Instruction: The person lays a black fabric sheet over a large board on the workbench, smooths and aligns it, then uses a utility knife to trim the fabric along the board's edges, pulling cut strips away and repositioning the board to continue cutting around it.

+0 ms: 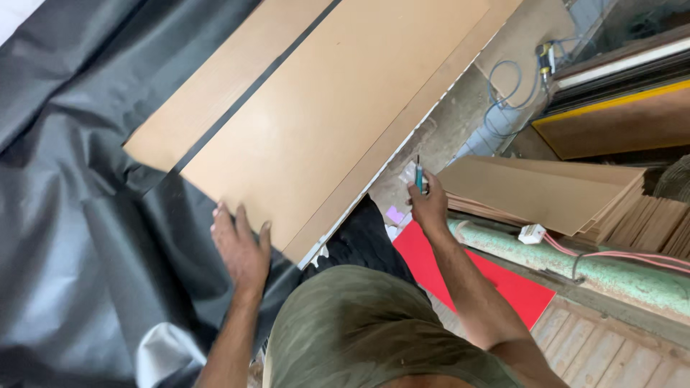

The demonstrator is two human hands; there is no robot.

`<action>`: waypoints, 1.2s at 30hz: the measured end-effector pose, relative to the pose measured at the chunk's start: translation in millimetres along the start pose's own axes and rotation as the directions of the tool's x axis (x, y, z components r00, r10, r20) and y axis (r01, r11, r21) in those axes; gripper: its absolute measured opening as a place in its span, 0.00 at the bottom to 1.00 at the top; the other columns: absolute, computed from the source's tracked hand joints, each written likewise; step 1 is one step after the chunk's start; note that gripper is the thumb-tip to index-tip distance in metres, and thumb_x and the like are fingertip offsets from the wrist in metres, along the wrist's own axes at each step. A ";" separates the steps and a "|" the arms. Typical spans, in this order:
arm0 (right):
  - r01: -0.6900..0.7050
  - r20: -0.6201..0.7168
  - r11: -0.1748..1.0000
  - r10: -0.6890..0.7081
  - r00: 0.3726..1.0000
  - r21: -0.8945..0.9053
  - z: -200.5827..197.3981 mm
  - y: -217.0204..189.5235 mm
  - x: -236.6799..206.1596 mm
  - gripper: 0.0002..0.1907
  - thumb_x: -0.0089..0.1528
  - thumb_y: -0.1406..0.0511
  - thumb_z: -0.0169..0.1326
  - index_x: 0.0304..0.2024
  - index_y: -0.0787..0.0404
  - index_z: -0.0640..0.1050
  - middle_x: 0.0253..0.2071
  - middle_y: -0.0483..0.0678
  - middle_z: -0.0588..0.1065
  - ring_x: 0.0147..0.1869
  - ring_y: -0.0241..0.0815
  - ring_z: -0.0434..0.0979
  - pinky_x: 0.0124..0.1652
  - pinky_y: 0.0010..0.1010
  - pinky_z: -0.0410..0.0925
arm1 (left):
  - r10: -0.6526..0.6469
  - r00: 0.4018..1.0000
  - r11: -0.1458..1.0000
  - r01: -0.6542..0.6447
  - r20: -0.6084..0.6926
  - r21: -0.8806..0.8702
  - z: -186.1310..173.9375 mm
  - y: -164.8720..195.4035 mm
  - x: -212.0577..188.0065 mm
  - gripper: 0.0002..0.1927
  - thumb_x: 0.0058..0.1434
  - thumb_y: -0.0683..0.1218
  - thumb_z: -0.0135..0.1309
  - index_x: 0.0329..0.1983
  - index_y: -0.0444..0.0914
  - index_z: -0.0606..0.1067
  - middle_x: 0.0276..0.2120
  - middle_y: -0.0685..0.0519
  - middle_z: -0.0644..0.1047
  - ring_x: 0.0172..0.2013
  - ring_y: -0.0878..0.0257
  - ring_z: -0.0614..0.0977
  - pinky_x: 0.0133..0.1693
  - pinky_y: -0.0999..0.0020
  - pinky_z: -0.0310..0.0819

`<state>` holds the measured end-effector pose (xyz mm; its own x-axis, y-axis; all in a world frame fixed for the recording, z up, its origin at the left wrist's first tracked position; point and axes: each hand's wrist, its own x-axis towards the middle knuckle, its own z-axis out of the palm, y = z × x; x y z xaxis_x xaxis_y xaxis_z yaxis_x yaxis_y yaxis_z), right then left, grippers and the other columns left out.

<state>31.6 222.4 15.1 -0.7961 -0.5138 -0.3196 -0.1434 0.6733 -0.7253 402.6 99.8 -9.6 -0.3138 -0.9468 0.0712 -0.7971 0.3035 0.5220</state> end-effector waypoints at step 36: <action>-0.009 0.170 0.952 -0.045 0.984 0.305 -178.0 -119.4 604.8 0.15 0.64 0.60 0.68 0.44 0.63 0.79 0.39 0.45 0.75 0.37 0.37 0.69 0.34 0.31 0.61 | -0.664 0.677 0.690 0.718 -0.317 0.088 98.8 138.5 36.2 0.35 0.64 0.56 0.67 0.67 0.32 0.73 0.64 0.33 0.67 0.63 0.34 0.65 0.59 0.39 0.65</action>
<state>-537.4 -74.1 17.0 -0.6776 -0.6264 -0.3854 0.0501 0.4836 -0.8739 229.9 118.1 -18.6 0.4805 -0.8765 -0.0288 -0.8208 -0.4611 0.3371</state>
